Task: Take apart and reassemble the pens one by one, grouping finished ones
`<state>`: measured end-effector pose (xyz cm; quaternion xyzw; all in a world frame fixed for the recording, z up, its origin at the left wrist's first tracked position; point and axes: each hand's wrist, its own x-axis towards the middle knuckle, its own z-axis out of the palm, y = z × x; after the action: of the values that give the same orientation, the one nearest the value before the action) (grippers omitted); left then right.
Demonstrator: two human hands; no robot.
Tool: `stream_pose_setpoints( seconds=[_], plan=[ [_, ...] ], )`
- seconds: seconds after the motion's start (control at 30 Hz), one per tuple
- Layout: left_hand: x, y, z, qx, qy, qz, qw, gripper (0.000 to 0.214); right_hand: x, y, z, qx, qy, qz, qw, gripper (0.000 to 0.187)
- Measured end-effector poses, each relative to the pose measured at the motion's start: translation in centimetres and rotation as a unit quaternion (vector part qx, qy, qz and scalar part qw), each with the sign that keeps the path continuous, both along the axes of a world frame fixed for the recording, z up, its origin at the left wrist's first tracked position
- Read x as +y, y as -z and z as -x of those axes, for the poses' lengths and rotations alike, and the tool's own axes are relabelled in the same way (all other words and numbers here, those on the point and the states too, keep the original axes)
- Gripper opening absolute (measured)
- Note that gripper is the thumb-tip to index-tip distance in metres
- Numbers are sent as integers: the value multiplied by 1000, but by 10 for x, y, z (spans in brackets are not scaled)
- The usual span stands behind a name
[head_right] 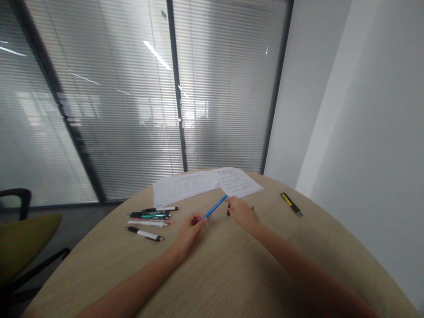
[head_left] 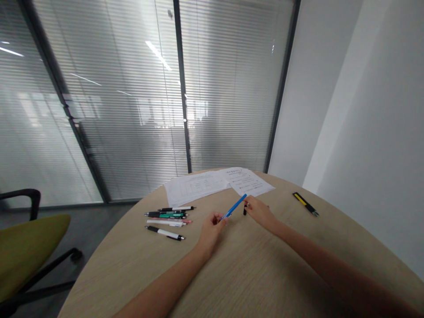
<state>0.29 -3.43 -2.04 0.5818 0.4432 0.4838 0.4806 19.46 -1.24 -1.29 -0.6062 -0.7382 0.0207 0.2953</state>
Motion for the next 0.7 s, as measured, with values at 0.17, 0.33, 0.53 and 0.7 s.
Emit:
stream_pose_setpoints(
  seconds=[0.17,0.33,0.53,0.7],
  plan=[
    [-1,-1,0,1,0,-3,1000,25,3,5,-3,2,2,2,1000,26],
    [-1,-2,1,12,-8,-13,1000,22,4,7,-7,6,9,5,1000,17],
    [2,-2,4,48,-49,-31,997,17,0,5,-12,9,-20,1,1000,30],
    [2,-6,7,93,-80,-54,991,14,-9,5,-24,10,-43,-16,999,36]
  ],
)
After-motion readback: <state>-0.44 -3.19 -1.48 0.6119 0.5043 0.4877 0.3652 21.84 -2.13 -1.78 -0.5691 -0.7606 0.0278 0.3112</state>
